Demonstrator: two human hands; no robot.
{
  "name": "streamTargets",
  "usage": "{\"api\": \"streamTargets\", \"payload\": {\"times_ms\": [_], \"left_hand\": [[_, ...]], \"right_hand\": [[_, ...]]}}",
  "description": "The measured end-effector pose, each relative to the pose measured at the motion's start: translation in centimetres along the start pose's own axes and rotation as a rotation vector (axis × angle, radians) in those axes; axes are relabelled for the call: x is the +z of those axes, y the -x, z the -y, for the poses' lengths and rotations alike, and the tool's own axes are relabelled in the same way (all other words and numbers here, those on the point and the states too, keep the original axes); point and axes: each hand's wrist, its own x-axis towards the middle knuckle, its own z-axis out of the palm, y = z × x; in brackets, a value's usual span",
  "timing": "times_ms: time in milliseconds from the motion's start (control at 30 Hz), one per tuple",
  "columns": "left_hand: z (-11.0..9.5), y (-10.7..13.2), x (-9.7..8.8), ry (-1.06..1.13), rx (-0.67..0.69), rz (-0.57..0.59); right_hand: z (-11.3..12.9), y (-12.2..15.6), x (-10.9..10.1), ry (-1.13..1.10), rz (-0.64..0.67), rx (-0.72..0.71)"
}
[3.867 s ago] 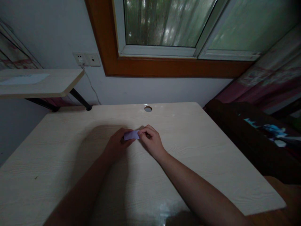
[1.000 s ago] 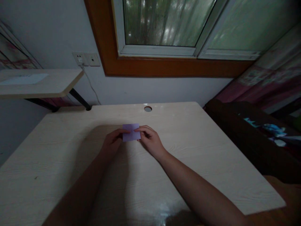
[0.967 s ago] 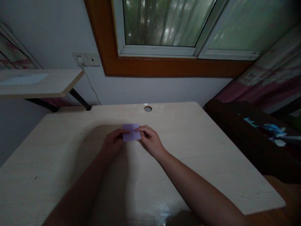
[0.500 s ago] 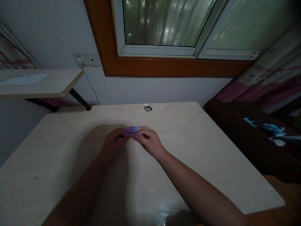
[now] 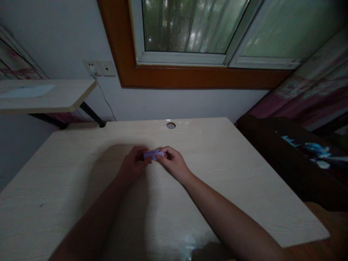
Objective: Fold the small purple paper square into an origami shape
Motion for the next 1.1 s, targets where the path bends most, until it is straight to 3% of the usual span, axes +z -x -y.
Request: {"api": "streamTargets", "payload": {"times_ms": [167, 800, 1100], "left_hand": [[-0.18, 0.0, -0.12, -0.053, 0.021, 0.084], [-0.58, 0.04, -0.06, -0.142, 0.028, 0.115], [0.3, 0.05, 0.04, -0.099, 0.029, 0.128]], "right_hand": [[-0.33, -0.14, 0.03, -0.029, -0.004, 0.005], [-0.21, -0.13, -0.07, -0.063, 0.039, -0.025], [-0.29, -0.24, -0.05, -0.103, 0.052, -0.023]]}}
